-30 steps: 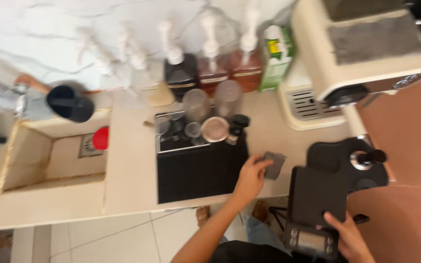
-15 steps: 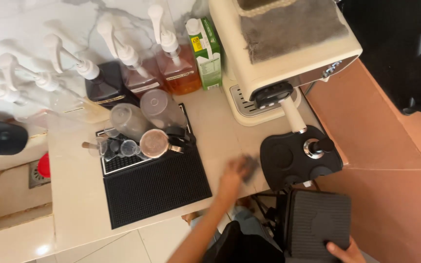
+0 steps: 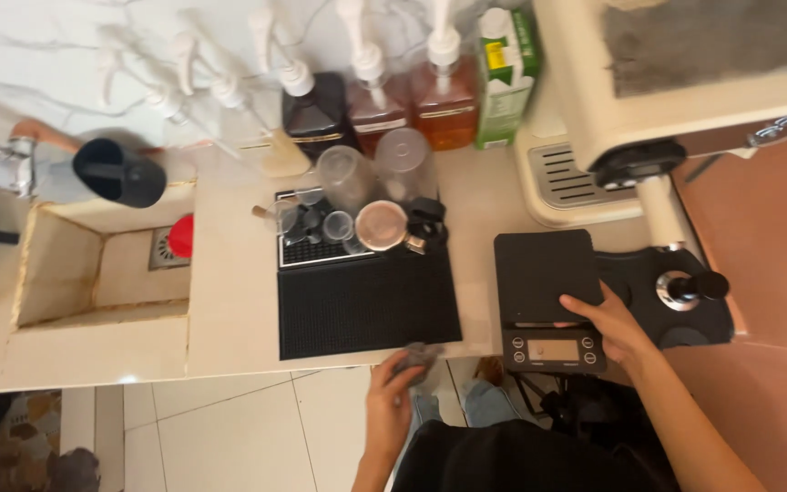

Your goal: Clean coffee bar tools and wipe down the freezer surface.

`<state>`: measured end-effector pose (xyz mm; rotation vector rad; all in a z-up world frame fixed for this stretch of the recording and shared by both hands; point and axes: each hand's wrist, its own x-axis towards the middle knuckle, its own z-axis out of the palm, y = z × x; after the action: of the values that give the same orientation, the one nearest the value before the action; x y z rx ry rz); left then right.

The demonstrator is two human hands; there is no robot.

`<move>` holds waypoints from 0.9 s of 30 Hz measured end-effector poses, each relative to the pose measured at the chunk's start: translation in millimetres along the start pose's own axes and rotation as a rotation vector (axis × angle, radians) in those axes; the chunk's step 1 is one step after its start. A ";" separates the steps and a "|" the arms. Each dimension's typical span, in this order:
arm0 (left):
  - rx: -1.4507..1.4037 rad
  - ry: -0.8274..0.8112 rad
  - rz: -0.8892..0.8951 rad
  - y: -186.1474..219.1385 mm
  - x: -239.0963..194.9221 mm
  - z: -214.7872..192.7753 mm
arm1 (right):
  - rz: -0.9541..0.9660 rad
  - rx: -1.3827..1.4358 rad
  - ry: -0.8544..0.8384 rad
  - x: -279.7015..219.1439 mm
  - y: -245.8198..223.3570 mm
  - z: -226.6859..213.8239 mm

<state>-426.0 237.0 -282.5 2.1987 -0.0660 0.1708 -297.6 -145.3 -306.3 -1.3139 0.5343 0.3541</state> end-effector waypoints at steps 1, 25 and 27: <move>0.002 0.015 -0.006 0.4 1.8 -6.9 | -0.001 -0.009 -0.013 1.1 -8.2 0.2; 0.217 -0.693 0.547 57.6 88.1 158.9 | -0.007 0.169 0.148 -170.3 132.9 -166.0; 0.065 -0.664 0.504 47.7 68.7 139.5 | -0.038 0.078 0.083 -154.4 108.7 -150.4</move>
<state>-349.5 97.3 -315.8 2.1744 -0.9939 -0.2908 -509.0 -258.8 -333.0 -1.2660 0.5867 0.2453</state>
